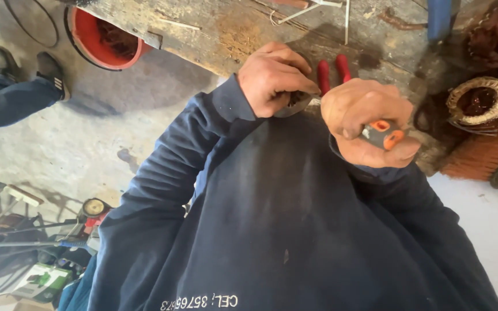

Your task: Dismantling an electric motor stator to remove copper windings using a screwdriver and pliers.

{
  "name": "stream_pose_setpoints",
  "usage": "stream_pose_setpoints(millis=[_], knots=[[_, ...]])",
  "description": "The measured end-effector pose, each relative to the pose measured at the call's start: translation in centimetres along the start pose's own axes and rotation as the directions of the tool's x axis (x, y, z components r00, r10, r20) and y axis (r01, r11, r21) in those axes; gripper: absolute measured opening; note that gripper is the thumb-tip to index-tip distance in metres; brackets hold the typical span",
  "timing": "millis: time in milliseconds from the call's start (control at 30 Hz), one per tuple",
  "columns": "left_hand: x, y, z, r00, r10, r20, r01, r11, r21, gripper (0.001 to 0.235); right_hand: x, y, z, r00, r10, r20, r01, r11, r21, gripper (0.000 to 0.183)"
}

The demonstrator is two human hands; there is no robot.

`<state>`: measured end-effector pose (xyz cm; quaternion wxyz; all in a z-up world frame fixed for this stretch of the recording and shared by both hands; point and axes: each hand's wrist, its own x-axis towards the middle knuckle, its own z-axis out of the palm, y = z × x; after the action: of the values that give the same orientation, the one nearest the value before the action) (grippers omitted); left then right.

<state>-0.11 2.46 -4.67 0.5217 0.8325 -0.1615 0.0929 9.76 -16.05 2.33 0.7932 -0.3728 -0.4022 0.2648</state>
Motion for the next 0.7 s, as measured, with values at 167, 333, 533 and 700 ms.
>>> stream_pose_setpoints(millis=[167, 333, 533, 700], knots=[[-0.1, 0.0, 0.2, 1.000, -0.003, -0.013, 0.003, 1.000, -0.012, 0.054, -2.9, 0.5, 0.2, 0.967, 0.123, -0.225, -0.116, 0.992, 0.044, 0.069], [0.1, 0.5, -0.2, 1.000, -0.017, -0.013, 0.016, 1.000, -0.026, 0.053, -1.6, 0.0, 2.2, 0.967, -0.023, -0.254, -0.051, 0.958, -0.283, 0.060], [-0.4, -0.9, 1.2, 0.999, -0.010, -0.050, 0.011, 1.000, 0.023, 0.042, -0.9, 1.2, 1.2, 0.997, 0.076, -0.012, -0.073, 0.879, -0.470, 0.043], [0.0, 0.0, 1.8, 0.979, -0.022, -0.203, 0.066, 0.975, 0.213, 0.039, 0.0, 1.5, -0.1, 0.993, 0.108, 0.047, -0.086, 0.938, -0.335, 0.025]])
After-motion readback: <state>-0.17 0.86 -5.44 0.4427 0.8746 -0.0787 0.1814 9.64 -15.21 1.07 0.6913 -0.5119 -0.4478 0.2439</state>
